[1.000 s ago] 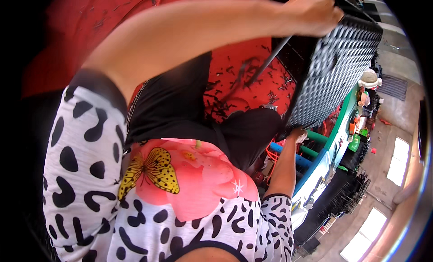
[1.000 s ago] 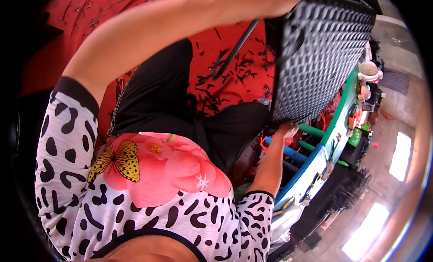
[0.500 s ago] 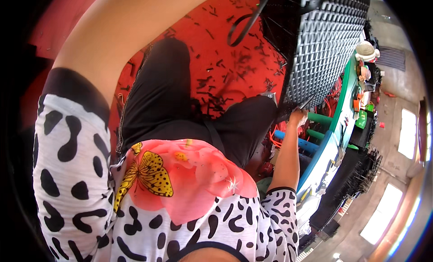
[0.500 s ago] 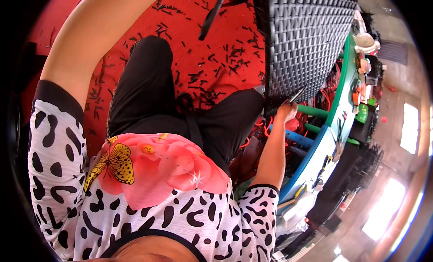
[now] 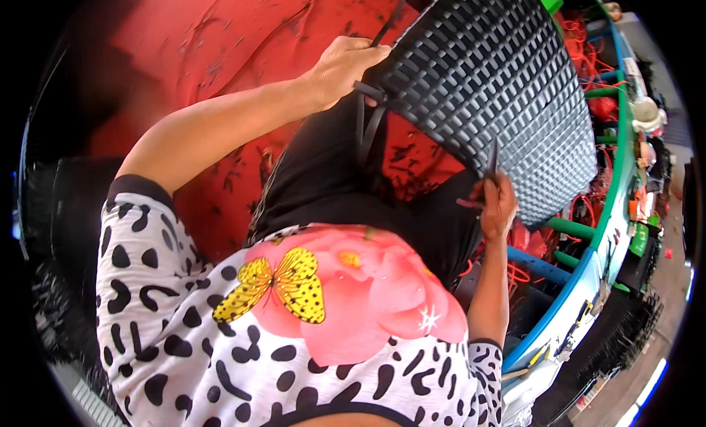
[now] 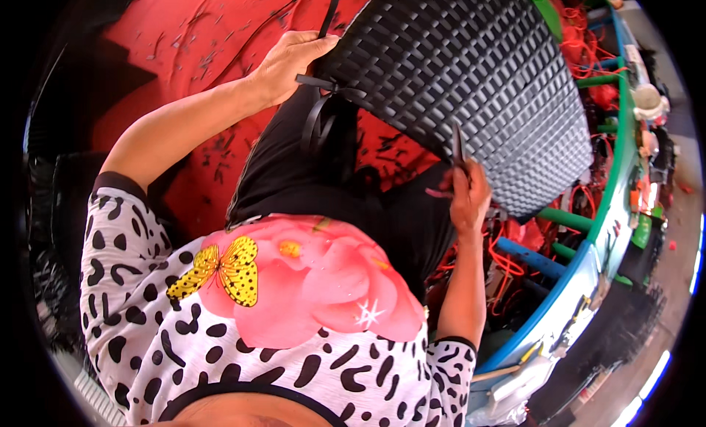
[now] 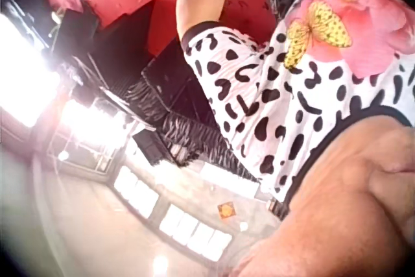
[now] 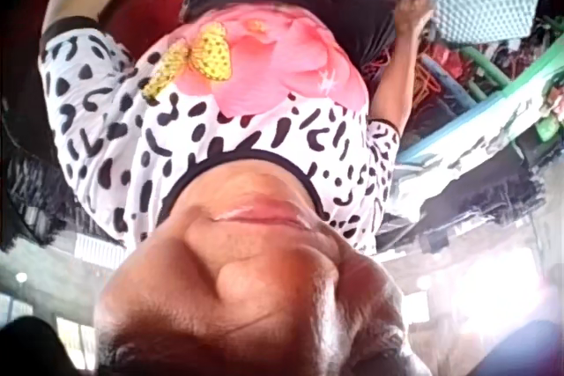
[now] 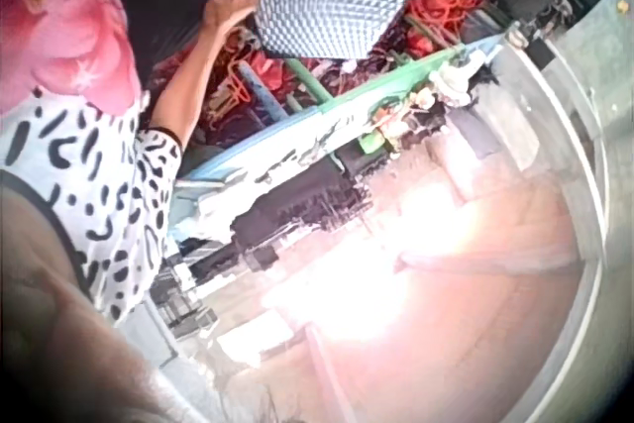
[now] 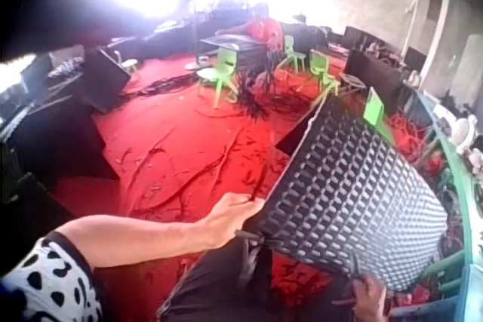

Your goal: The person assembles a black woven furniture panel, inserting a plastic end cap into a frame tube and trimming excess weaving material with snips.

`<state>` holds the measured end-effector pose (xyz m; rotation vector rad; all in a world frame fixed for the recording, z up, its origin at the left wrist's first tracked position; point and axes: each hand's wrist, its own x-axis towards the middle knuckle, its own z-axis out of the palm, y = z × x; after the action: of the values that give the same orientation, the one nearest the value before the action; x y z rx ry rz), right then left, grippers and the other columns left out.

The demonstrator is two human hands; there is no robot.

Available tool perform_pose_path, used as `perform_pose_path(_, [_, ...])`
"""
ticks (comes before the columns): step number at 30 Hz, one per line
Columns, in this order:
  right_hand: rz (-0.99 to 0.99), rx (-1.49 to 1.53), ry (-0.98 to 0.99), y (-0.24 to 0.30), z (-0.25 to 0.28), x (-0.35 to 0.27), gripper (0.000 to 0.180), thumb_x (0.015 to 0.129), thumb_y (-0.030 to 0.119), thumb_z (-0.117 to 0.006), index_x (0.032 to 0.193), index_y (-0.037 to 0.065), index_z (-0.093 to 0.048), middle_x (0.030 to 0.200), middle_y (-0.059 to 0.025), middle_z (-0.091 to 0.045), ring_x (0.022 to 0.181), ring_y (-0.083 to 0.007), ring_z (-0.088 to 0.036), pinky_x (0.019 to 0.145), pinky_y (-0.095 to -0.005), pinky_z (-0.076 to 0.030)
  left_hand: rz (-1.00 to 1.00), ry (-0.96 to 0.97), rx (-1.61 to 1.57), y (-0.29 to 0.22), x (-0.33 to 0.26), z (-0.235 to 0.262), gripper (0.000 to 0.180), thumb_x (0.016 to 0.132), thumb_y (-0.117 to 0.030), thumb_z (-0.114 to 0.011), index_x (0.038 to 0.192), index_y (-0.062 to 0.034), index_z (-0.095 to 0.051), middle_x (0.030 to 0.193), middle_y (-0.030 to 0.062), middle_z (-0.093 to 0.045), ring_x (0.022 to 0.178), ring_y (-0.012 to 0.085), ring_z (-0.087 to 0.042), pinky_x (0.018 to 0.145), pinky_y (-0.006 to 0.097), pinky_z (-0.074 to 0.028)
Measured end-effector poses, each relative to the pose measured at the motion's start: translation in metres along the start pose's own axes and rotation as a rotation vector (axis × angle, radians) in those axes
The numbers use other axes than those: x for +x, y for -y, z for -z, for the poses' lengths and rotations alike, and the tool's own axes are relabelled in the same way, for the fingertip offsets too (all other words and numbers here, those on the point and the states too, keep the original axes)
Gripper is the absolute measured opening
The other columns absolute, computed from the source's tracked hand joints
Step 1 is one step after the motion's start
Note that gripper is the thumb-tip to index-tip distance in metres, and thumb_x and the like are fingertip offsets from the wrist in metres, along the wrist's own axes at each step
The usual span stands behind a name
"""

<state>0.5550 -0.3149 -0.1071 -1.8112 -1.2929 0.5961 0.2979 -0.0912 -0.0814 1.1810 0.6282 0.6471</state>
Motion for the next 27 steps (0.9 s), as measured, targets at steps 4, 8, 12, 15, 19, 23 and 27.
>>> perform_pose_path(4, [0.038, 0.222, 0.177, 0.039, -0.049, 0.004, 0.018, 0.087, 0.007, -0.051, 0.102, 0.000, -0.057, 0.075, -0.0053, -0.060, 0.063, -0.0085, -0.055, 0.059, -0.0217, -0.045, 0.209, -0.174, 0.080, 0.041, -0.027, 0.019, 0.030, 0.092, -0.025, -0.047, 0.094, 0.0034, -0.058, 0.085, 0.0079, -0.063, 0.070, 0.0167, -0.060, 0.060, 0.030, -0.049])
perform_pose_path(8, [0.055, 0.066, 0.298, 0.064, -0.066, 0.007, 0.022, 0.085, 0.006, -0.056, 0.105, -0.001, -0.056, 0.082, -0.0084, -0.062, 0.068, -0.0113, -0.057, 0.064, -0.0239, -0.047, 0.317, -0.391, -0.111, 0.057, -0.043, 0.015, 0.026, 0.091, -0.023, -0.049, 0.094, 0.0017, -0.057, 0.087, 0.0074, -0.062, 0.081, 0.0176, -0.059, 0.066, 0.033, -0.049])
perform_pose_path(12, [0.194, -0.135, 0.309, 0.084, -0.062, 0.010, 0.027, 0.082, 0.005, -0.060, 0.108, 0.000, -0.055, 0.094, -0.0115, -0.063, 0.076, -0.0166, -0.060, 0.069, -0.0284, -0.048, 0.235, -0.329, -0.275, 0.053, -0.052, 0.005, 0.024, 0.091, -0.020, -0.049, 0.095, 0.0011, -0.058, 0.084, 0.0074, -0.062, 0.072, 0.0181, -0.059, 0.065, 0.032, -0.049])
perform_pose_path(15, [0.352, -0.198, 0.326, 0.094, -0.058, 0.020, 0.031, 0.080, 0.003, -0.059, 0.111, 0.003, -0.056, 0.096, -0.0127, -0.060, 0.079, -0.0241, -0.060, 0.069, -0.0327, -0.048, 0.283, -0.363, -0.195, 0.048, -0.057, 0.001, 0.024, 0.091, -0.019, -0.047, 0.094, 0.0020, -0.058, 0.083, 0.0072, -0.062, 0.070, 0.0181, -0.059, 0.064, 0.032, -0.049])
perform_pose_path(19, [0.451, -0.322, 0.377, 0.102, -0.053, 0.022, 0.033, 0.079, 0.002, -0.058, 0.112, 0.007, -0.056, 0.085, -0.0116, -0.056, 0.070, -0.0282, -0.057, 0.062, -0.0339, -0.047, 0.326, -0.290, 0.073, 0.045, -0.063, 0.002, 0.027, 0.090, -0.018, -0.047, 0.106, 0.0017, -0.057, 0.083, 0.0051, -0.061, 0.061, 0.0118, -0.057, 0.046, 0.027, -0.052])
perform_pose_path(23, [0.425, -0.456, 0.467, 0.109, -0.049, 0.020, 0.032, 0.080, 0.004, -0.058, 0.111, 0.011, -0.057, 0.076, -0.0090, -0.051, 0.062, -0.0265, -0.055, 0.056, -0.0354, -0.045, 0.342, -0.279, 0.127, 0.046, -0.071, -0.001, 0.030, 0.090, -0.017, -0.048, 0.112, 0.0023, -0.055, 0.080, 0.0028, -0.059, 0.059, 0.0112, -0.056, 0.047, 0.027, -0.053])
perform_pose_path(27, [0.433, -0.551, 0.510, 0.116, -0.049, 0.020, 0.029, 0.080, 0.007, -0.059, 0.109, 0.013, -0.058, 0.072, -0.0080, -0.049, 0.060, -0.0265, -0.055, 0.054, -0.0369, -0.045, 0.322, -0.296, 0.117, 0.044, -0.083, -0.005, 0.033, 0.090, -0.015, -0.047, 0.118, 0.0022, -0.052, 0.089, 0.0050, -0.057, 0.071, 0.0129, -0.058, 0.048, 0.026, -0.054])
